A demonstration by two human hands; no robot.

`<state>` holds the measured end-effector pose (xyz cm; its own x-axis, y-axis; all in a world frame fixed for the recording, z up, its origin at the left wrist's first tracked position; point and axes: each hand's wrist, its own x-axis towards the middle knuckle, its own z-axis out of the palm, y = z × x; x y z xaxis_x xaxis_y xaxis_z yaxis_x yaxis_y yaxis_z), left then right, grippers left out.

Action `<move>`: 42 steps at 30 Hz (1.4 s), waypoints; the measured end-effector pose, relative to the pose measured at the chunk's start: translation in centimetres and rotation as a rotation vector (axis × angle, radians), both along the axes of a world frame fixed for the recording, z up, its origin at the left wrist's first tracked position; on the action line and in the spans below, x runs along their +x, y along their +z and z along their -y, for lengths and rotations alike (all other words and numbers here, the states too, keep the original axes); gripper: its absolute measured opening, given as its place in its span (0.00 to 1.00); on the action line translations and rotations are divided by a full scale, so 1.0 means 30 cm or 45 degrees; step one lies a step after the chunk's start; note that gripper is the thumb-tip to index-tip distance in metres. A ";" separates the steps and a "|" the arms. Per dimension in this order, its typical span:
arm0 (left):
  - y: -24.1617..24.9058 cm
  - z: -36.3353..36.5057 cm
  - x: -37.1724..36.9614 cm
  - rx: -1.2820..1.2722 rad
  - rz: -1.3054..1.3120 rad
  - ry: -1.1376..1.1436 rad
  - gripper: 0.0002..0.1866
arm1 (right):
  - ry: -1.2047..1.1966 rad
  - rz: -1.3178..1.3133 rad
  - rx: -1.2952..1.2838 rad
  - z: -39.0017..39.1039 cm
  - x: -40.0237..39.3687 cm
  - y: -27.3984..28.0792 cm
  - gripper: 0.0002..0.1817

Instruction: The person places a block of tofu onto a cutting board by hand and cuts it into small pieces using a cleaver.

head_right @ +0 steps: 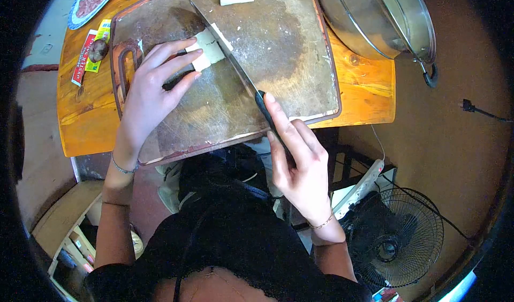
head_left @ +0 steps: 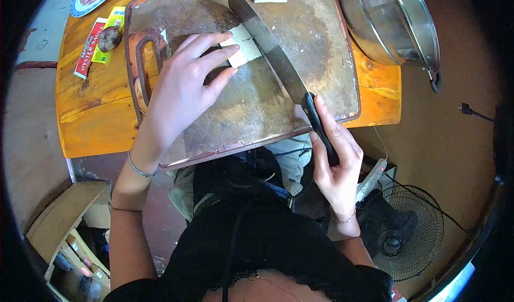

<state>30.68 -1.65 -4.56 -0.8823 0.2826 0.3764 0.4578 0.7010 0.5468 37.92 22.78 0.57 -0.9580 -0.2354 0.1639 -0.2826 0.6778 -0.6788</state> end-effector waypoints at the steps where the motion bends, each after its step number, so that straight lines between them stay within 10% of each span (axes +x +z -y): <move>1: 0.000 -0.003 0.000 -0.007 -0.028 0.002 0.14 | -0.007 0.007 0.015 0.008 -0.007 0.002 0.30; 42: -0.004 -0.001 0.010 0.043 -0.034 -0.013 0.11 | 0.043 0.026 -0.064 0.062 0.043 -0.029 0.32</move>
<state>30.97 -1.62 -4.69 -0.8690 0.2781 0.4093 0.4794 0.6778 0.5574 39.20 20.91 -0.30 -0.9530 -0.2592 0.1566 -0.2902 0.6330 -0.7177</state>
